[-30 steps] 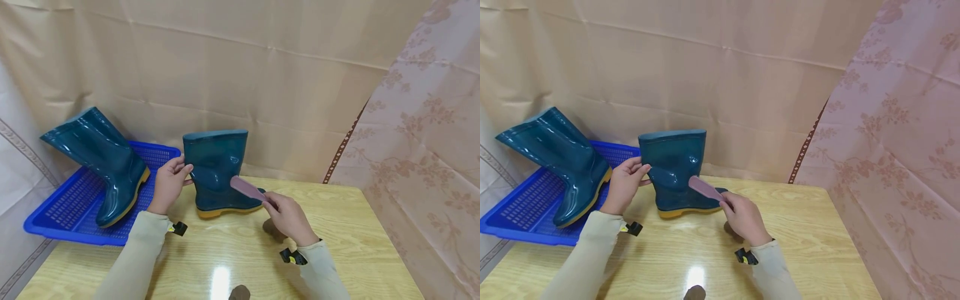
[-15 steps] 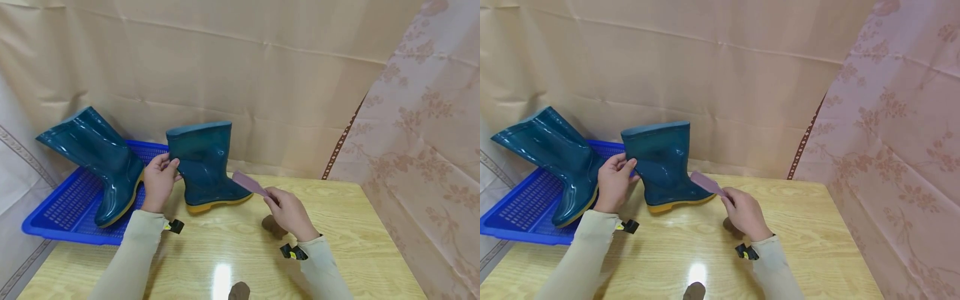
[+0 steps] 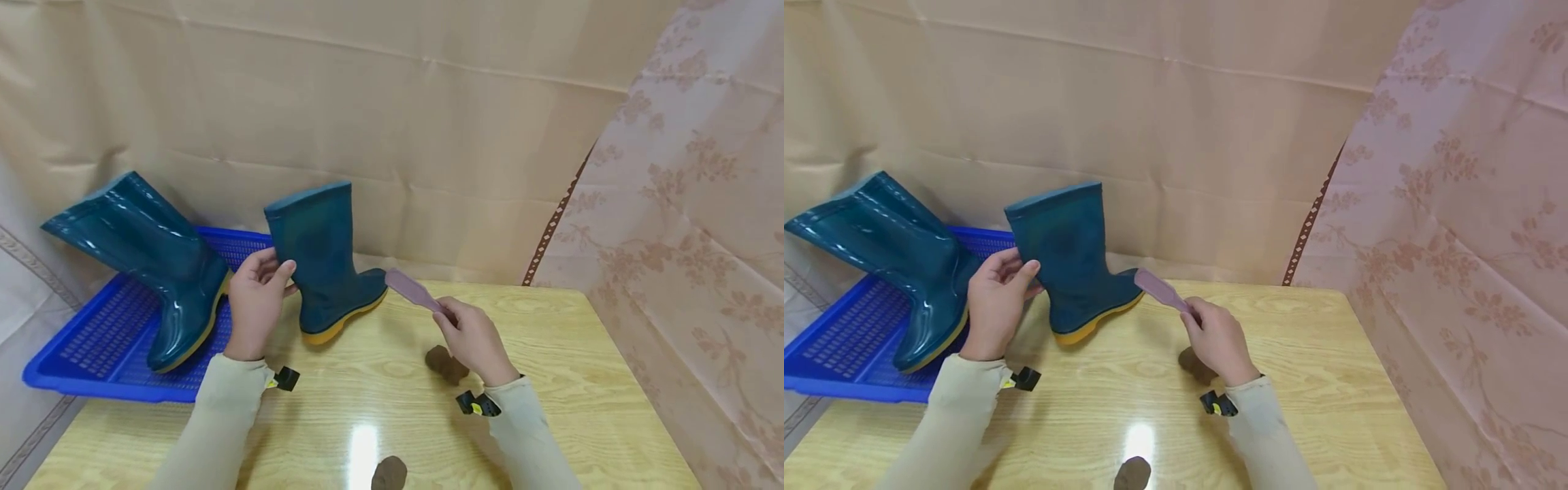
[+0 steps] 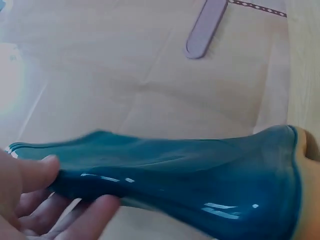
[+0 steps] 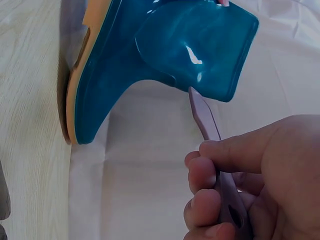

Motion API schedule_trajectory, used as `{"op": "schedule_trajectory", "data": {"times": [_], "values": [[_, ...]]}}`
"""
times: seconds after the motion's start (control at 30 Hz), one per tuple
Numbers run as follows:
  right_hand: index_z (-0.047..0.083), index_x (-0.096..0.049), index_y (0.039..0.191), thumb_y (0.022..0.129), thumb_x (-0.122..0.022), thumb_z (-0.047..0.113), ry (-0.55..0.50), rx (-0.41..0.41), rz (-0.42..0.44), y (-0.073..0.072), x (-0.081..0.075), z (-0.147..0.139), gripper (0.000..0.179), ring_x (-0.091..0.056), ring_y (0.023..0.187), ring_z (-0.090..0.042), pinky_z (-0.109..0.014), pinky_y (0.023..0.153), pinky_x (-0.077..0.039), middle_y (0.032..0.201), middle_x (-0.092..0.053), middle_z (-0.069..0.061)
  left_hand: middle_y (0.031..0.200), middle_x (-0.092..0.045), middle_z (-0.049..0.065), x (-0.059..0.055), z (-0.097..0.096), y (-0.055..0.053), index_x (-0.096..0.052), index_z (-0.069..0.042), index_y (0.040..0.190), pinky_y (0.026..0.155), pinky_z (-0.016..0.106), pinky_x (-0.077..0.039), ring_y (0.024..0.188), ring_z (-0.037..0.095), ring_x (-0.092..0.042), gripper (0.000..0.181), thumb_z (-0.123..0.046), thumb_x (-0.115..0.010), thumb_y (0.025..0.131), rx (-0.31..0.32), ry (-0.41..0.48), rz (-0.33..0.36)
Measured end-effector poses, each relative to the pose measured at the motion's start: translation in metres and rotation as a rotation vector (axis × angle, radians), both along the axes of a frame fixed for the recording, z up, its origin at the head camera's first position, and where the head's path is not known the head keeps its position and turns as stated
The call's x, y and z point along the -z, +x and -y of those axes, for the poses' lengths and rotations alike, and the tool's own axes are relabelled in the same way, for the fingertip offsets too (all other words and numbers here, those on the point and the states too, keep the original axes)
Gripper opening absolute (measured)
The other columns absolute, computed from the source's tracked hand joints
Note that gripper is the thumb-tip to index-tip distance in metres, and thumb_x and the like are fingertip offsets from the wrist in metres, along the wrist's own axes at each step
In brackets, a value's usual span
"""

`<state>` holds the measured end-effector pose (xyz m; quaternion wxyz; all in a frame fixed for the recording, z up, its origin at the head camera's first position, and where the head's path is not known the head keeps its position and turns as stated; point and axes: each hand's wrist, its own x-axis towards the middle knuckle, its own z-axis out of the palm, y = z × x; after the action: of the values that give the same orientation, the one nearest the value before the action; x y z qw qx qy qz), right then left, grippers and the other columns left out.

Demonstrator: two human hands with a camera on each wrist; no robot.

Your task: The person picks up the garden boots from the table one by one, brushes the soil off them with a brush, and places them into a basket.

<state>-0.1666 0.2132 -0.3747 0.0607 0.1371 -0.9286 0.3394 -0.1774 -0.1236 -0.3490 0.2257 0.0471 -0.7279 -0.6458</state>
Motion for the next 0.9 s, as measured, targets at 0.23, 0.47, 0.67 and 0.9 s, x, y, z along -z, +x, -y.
{"op": "schedule_trajectory", "data": {"times": [0.23,0.47,0.67,0.9], "values": [[0.011,-0.073,0.118,0.104,-0.064,0.018,0.0,0.011,0.018,-0.001,0.001,0.003,0.018,-0.046,0.048,-0.011,-0.028,0.044,-0.037,0.068,-0.055,0.002,0.121,-0.066,0.015,-0.008,-0.014,0.013,-0.059,-0.003,0.13,0.076,0.024,-0.06,0.107,0.019,-0.064,0.036,-0.016,-0.072,0.099,0.196,-0.142,0.055],[0.011,-0.073,0.12,0.104,-0.064,0.019,0.011,0.015,0.028,-0.002,0.003,0.003,0.02,-0.048,0.048,-0.012,-0.028,0.044,-0.038,0.069,-0.058,0.002,0.122,-0.066,0.014,0.0,-0.046,0.026,-0.058,-0.004,0.128,0.102,0.047,-0.049,0.117,0.028,-0.061,0.038,-0.018,-0.075,0.097,0.285,-0.209,0.055],[0.011,-0.073,0.12,0.104,-0.064,0.02,0.01,0.021,0.03,-0.003,0.003,0.001,0.02,-0.047,0.049,-0.012,-0.029,0.044,-0.037,0.069,-0.058,0.002,0.117,-0.068,0.006,0.005,-0.075,0.037,-0.061,-0.012,0.124,0.097,0.049,-0.05,0.112,0.024,-0.062,0.035,-0.014,-0.078,0.094,0.347,-0.243,0.031],[0.009,-0.074,0.119,0.103,-0.065,0.019,0.007,0.029,0.036,-0.002,0.003,0.002,0.02,-0.048,0.051,-0.013,-0.029,0.046,-0.038,0.071,-0.058,0.001,0.115,-0.066,0.001,0.012,-0.092,0.046,-0.061,-0.016,0.124,0.084,0.043,-0.056,0.11,0.019,-0.062,0.032,-0.012,-0.075,0.096,0.455,-0.24,0.061]]}}
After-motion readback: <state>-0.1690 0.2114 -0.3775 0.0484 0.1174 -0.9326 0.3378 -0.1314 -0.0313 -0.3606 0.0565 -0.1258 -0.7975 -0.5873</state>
